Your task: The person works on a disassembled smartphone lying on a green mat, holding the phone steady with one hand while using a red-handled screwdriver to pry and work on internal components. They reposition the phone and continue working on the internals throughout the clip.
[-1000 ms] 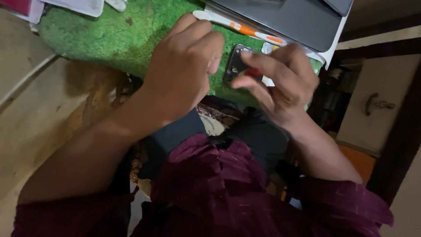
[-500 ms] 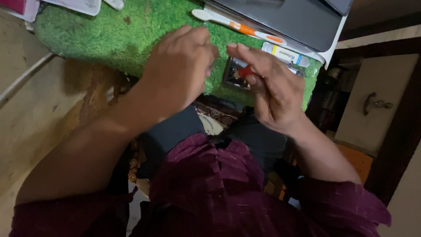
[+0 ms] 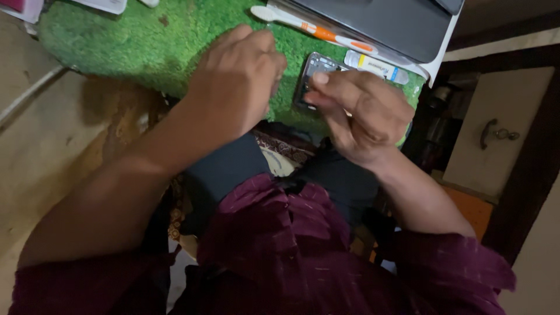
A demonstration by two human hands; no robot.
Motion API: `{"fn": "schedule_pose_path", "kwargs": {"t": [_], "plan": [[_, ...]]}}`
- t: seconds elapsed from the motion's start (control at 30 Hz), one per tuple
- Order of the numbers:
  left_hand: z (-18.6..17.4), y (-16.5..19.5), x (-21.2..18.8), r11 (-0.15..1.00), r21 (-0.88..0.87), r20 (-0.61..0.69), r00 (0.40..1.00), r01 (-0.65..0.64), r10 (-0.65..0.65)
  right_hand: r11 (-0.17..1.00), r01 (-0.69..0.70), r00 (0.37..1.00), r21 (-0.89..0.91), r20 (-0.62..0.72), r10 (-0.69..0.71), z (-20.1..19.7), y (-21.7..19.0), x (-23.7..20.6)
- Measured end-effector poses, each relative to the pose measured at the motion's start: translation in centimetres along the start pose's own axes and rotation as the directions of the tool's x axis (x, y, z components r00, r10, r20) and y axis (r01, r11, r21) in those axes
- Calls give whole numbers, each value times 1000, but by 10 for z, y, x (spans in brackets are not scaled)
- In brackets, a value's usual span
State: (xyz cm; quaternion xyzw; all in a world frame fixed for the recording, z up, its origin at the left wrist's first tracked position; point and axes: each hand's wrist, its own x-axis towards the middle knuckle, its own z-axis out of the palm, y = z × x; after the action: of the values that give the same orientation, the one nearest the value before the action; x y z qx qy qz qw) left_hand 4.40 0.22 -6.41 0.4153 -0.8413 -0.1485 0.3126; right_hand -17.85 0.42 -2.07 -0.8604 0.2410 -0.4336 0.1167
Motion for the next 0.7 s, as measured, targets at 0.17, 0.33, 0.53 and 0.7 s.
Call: {"fn": "schedule_pose_path", "kwargs": {"t": [0.17, 0.33, 0.53, 0.7], "plan": [[3, 3, 0, 998, 70, -55, 998, 5, -2, 993, -106, 991, -53, 75, 110, -6, -4, -7], [4, 2, 0, 998, 52, -13, 999, 30, -30, 991, -75, 995, 114, 69, 67, -1, 2, -11], [5, 2, 2, 997, 53, 56, 997, 50, -53, 988, 1, 1000, -157, 24, 3, 0, 0, -17], [3, 3, 4, 996, 29, 66, 994, 82, -83, 993, -103, 989, -55, 104, 108, -5, -7, -7]]}}
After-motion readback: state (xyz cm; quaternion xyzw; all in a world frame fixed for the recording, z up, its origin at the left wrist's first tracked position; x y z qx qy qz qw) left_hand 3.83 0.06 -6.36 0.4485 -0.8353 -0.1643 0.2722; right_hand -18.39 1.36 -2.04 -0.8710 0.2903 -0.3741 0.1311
